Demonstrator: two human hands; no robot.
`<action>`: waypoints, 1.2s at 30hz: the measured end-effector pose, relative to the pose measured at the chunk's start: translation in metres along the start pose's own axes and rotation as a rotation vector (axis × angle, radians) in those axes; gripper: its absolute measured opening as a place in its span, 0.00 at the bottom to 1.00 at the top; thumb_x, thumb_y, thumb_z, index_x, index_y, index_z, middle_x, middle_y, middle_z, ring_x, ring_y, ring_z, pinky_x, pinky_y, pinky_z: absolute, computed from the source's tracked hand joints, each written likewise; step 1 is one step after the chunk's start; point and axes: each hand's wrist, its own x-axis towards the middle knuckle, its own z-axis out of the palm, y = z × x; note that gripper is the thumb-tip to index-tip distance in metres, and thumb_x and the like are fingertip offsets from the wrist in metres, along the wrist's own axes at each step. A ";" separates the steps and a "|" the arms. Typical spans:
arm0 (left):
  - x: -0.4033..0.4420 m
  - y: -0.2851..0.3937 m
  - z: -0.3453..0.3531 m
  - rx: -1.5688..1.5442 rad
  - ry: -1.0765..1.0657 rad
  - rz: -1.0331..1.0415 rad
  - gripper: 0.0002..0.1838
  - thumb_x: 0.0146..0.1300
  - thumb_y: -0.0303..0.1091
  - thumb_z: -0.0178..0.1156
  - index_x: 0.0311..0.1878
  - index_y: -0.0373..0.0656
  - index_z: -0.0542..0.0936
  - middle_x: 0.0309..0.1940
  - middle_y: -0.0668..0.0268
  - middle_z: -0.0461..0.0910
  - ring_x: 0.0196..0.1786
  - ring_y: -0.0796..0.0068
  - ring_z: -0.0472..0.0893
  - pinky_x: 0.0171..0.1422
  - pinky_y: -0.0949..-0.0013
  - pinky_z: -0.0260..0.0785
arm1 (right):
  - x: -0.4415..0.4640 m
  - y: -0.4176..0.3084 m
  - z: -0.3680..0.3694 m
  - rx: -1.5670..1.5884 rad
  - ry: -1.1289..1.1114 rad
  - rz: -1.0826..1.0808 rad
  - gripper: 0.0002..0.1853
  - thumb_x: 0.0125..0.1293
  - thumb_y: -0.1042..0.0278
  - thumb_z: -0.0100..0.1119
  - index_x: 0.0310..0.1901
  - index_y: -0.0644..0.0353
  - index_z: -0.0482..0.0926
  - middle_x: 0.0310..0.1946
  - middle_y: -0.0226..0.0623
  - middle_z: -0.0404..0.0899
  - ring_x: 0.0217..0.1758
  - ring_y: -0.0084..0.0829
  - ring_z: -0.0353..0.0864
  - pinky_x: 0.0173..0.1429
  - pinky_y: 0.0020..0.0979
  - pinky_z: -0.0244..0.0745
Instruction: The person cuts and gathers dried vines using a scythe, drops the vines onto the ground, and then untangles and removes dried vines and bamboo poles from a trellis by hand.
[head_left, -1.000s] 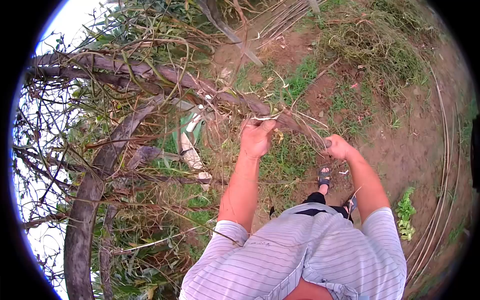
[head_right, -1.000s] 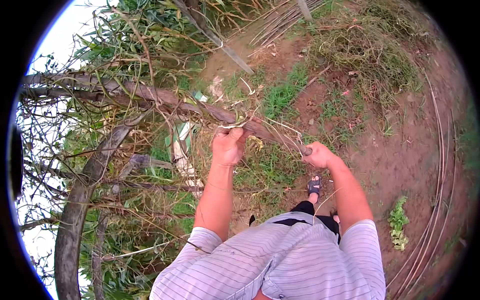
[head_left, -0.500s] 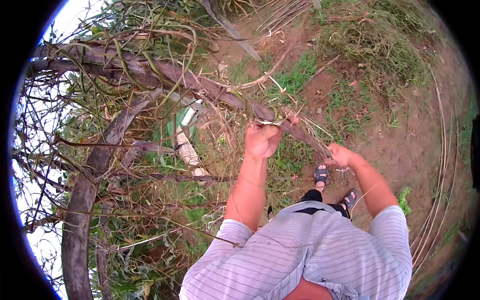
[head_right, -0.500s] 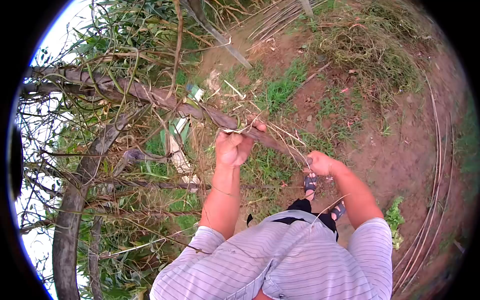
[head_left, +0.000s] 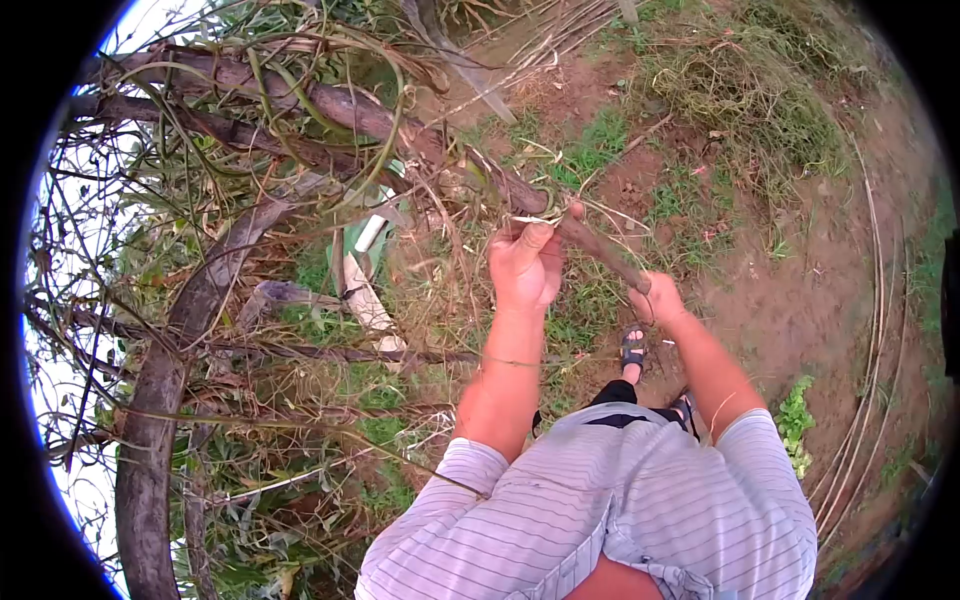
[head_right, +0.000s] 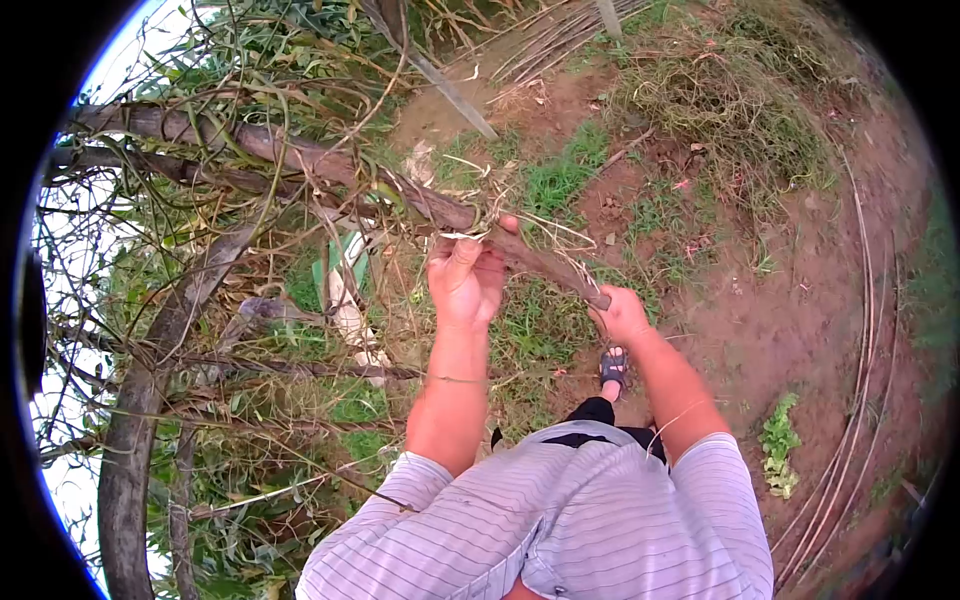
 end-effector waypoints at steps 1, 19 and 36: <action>0.002 0.003 -0.004 -0.011 -0.031 -0.007 0.19 0.57 0.29 0.72 0.51 0.36 0.80 0.46 0.61 0.83 0.48 0.55 0.84 0.56 0.50 0.78 | 0.003 -0.001 -0.006 0.063 -0.288 0.081 0.12 0.51 0.62 0.66 0.29 0.61 0.76 0.20 0.43 0.74 0.24 0.41 0.75 0.33 0.39 0.71; -0.013 -0.012 -0.029 0.232 -0.032 -0.032 0.23 0.56 0.34 0.73 0.53 0.37 0.79 0.47 0.54 0.84 0.51 0.54 0.83 0.57 0.52 0.76 | -0.030 -0.006 -0.038 -0.081 -0.154 0.078 0.11 0.53 0.63 0.66 0.28 0.61 0.77 0.26 0.48 0.78 0.30 0.49 0.80 0.39 0.41 0.76; -0.024 -0.007 0.023 0.239 -0.286 -0.279 0.22 0.63 0.47 0.66 0.23 0.41 0.73 0.21 0.64 0.71 0.29 0.65 0.79 0.35 0.62 0.71 | -0.051 -0.029 -0.071 -0.033 -0.634 0.177 0.12 0.52 0.64 0.66 0.33 0.63 0.80 0.22 0.36 0.76 0.26 0.27 0.70 0.36 0.35 0.71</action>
